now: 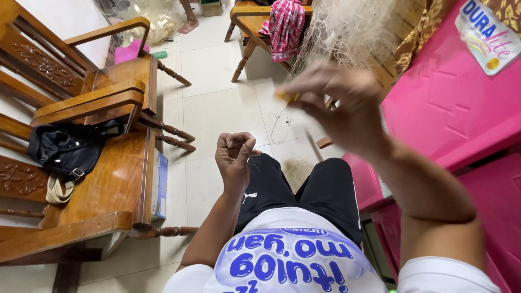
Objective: Repairing a fishing net using a small yellow netting needle to tie knots
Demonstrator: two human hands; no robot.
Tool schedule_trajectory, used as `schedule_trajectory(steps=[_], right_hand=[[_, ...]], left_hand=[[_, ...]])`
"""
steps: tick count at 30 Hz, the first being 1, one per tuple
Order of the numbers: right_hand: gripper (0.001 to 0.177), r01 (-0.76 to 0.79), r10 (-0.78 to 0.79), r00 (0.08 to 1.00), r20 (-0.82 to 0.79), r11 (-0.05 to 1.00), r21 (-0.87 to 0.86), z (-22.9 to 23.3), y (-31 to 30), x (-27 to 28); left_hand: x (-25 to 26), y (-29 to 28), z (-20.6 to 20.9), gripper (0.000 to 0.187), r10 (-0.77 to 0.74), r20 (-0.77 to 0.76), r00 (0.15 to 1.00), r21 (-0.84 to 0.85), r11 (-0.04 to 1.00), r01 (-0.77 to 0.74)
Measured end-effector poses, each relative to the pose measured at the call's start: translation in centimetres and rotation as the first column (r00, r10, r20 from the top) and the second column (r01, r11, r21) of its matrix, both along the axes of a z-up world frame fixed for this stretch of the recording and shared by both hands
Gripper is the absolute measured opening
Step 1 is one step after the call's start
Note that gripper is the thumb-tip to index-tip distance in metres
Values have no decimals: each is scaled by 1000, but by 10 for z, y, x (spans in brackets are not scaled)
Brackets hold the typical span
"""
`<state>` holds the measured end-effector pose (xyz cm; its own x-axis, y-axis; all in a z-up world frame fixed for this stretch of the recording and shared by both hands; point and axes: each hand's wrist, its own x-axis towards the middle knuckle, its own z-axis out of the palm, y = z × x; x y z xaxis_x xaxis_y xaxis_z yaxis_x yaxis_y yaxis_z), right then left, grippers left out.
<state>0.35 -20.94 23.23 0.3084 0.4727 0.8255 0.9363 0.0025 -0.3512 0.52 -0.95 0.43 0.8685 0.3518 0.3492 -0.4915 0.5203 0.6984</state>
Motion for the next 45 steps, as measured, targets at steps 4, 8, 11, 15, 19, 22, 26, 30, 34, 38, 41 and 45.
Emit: schedule_trajectory(steps=[4, 8, 11, 15, 19, 22, 26, 30, 34, 38, 41, 45], right_hand=[[19, 85, -94, 987, -131, 994, -68, -70, 17, -2], [15, 209, -191, 955, -228, 976, 55, -138, 26, 6], [16, 238, -203, 930, -306, 968, 80, -160, 26, 8], [14, 210, -160, 925, -345, 971, 113, -168, 27, 10], [14, 216, -156, 919, -362, 967, 133, -164, 28, 9], [14, 204, -138, 924, -357, 967, 153, -163, 31, 6], [12, 231, -153, 933, -327, 949, 213, -165, 34, 5], [9, 282, -210, 930, -302, 935, 217, -171, 34, 7], [10, 291, -210, 925, -316, 927, 235, -172, 35, 6], [10, 271, -173, 921, -350, 928, 255, -173, 35, 6], [10, 261, -154, 917, -368, 929, 263, -171, 36, 5], [8, 232, -126, 926, -356, 934, 272, -164, 38, 5]], left_hand=[[0, -4, 7, 41, 1, 11, 1000, 8, 1000, -1], [-2, -7, 5, 42, -20, 5, 1000, -29, 999, 20], [-4, -9, 1, 42, -49, 16, 999, -59, 997, 50], [-11, -12, 5, 43, -94, 37, 995, -102, 990, 97], [-8, -15, -3, 43, -118, 32, 992, -111, 986, 121], [-7, -15, -8, 43, -160, 30, 987, -150, 975, 163], [-9, -15, -6, 42, -175, 29, 984, -160, 971, 177], [-11, -14, -3, 42, -184, 35, 982, -161, 969, 188], [-9, -14, -5, 43, -192, 40, 981, -165, 967, 196], [-7, -17, -7, 42, -199, 34, 979, -168, 965, 202], [-5, -18, -11, 42, -200, 31, 979, -173, 964, 203], [-2, -20, -20, 42, -183, 36, 982, -129, 974, 186]])
